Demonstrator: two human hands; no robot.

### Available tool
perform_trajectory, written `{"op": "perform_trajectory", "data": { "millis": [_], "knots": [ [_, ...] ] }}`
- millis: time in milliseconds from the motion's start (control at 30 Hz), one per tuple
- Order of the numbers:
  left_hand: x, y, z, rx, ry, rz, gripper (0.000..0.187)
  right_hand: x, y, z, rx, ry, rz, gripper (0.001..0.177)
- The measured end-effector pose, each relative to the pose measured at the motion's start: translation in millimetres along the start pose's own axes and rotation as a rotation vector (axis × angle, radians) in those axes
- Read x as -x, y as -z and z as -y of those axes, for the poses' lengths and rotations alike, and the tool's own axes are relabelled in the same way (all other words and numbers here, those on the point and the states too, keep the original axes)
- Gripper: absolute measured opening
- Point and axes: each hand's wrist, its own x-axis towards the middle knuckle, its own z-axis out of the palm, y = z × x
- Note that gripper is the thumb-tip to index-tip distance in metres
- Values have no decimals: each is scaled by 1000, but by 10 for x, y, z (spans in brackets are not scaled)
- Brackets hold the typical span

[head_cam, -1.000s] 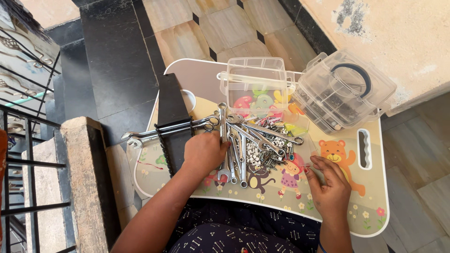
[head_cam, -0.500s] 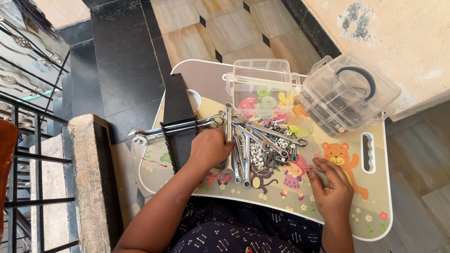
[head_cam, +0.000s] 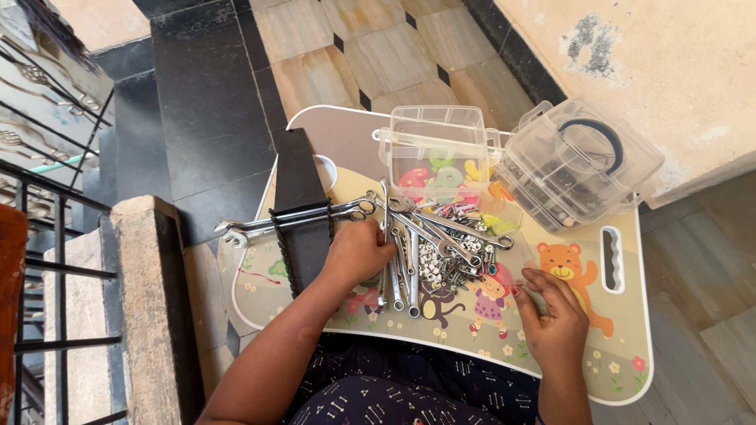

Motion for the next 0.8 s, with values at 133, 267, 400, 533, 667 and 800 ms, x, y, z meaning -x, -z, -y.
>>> {"op": "perform_trajectory", "data": {
  "millis": [133, 267, 400, 533, 667, 800],
  "knots": [
    [49, 39, 36, 176, 23, -35, 25, -4, -11, -20, -11, -22, -4, 30],
    [166, 157, 152, 541, 145, 65, 17, -1, -23, -38, -6, -13, -7, 29],
    [268, 216, 298, 1083, 199, 173, 14, -32, -27, 6, -106, -76, 6, 32],
    [341, 194, 403, 1383, 233, 295, 8, -157, -19, 139, 90, 9, 64, 43],
    [348, 77, 333, 1541, 209, 308, 9, -344, -102, 257, 360, 221, 86, 48],
    [384, -26, 250, 1592, 307, 297, 22, -512, -271, 298, 523, 310, 151, 36]
  ]
}}
